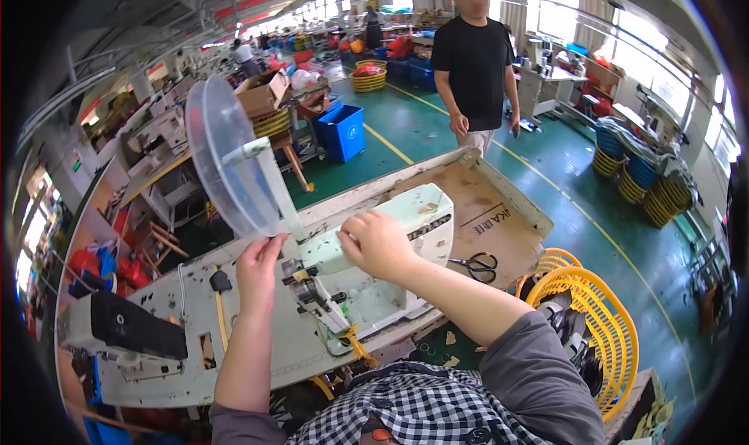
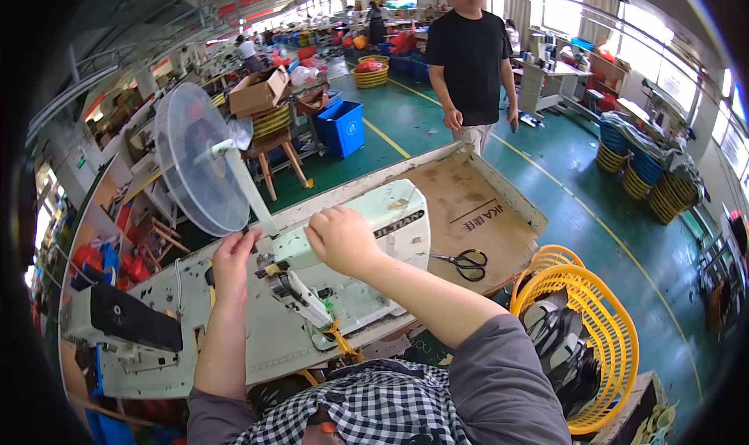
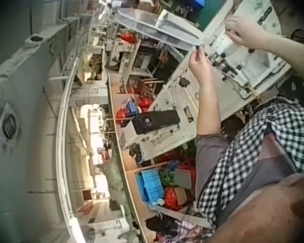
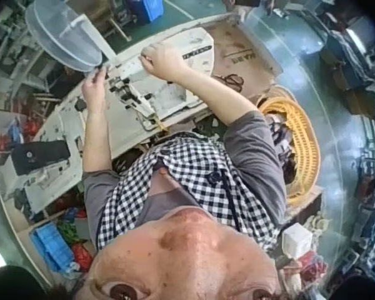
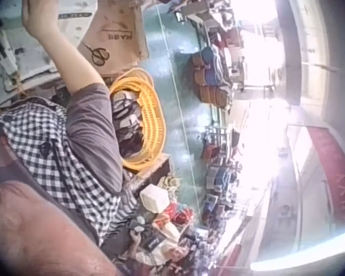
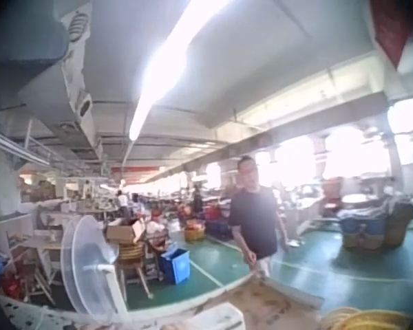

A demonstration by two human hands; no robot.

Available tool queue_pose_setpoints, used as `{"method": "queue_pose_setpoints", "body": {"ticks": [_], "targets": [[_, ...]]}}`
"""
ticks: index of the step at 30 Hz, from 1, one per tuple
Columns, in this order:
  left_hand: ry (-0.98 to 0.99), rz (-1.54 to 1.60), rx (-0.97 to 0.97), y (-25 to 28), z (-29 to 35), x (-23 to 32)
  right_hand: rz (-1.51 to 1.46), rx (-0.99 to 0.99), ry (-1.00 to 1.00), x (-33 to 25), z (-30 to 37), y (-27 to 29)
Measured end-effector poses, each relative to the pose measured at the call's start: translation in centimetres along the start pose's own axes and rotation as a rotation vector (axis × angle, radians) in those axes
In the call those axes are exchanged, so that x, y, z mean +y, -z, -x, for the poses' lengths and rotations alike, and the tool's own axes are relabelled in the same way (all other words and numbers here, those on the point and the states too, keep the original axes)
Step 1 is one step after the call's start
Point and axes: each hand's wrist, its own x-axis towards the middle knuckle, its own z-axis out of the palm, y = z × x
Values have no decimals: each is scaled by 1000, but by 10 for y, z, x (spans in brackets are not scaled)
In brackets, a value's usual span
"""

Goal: The recorder is stitching and preparing shoe components using an industrial sewing machine in a manufacturing facility.

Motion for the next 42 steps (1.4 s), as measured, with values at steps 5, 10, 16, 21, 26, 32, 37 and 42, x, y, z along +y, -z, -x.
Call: {"method": "queue_pose_setpoints", "body": {"ticks": [5,10,16,21,26,32,37,42], "targets": [[-38,-79,56,11,16,-2,45,42,135,-1,5,2],[63,-16,59,16,31,10,52,22,130,0,7,1],[142,110,2,18,46,8,53,49,140,1,7,2],[165,140,13,19,59,10,58,54,129,-2,6,1],[180,168,34,20,70,13,-134,-51,-12,-16,2,4],[206,180,26,7,81,20,-301,-522,-283,-57,-24,-2],[226,212,58,5,85,14,-546,-758,-416,-72,-53,0],[264,206,53,10,87,0,-471,-716,-340,-74,-54,-14]]}}
